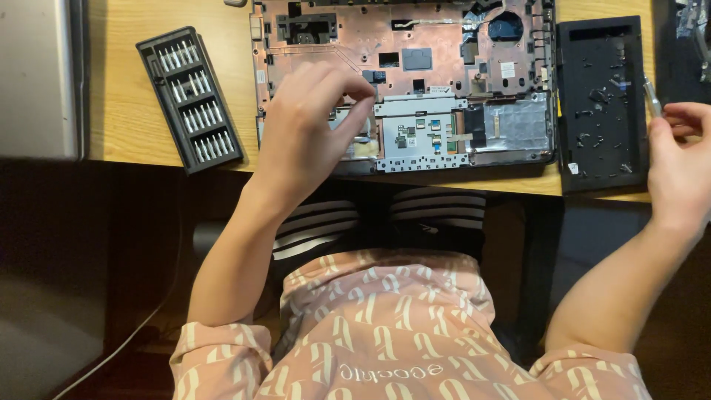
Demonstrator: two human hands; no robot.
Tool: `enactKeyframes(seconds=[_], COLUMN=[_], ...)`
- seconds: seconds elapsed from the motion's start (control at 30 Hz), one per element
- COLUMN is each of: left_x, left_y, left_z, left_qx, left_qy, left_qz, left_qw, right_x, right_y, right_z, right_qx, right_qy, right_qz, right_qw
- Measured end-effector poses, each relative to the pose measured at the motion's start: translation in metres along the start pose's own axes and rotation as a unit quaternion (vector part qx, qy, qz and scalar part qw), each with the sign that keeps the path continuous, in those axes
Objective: The recorder is disassembling a laptop, removing internal components and screws at a repair bench.
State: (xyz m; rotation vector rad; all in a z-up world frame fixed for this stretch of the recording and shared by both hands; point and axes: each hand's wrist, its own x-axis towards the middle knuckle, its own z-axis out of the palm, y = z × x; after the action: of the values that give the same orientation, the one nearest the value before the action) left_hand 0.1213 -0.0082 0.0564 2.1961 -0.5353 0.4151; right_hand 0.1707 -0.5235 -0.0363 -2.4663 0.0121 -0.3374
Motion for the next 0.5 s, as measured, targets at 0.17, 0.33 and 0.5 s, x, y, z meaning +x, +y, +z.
enactKeyframes(seconds=[0.17,0.33,0.5], left_x=[-0.003,-0.004,-0.007], left_y=[-0.014,-0.015,-0.017], left_z=[0.013,0.014,0.023], left_qx=[-0.015,0.099,0.16], left_qy=[0.046,0.119,0.027], left_qz=[-0.087,-0.03,-0.022], left_qw=[0.995,0.988,0.986], right_x=[-0.001,0.001,0.0], right_y=[-0.008,-0.026,0.006], right_z=[0.0,0.0,0.001], right_qx=[0.016,0.017,-0.003], right_qy=[0.002,0.007,0.001], right_qz=[0.014,0.036,0.008], right_qw=[1.0,0.999,1.0])
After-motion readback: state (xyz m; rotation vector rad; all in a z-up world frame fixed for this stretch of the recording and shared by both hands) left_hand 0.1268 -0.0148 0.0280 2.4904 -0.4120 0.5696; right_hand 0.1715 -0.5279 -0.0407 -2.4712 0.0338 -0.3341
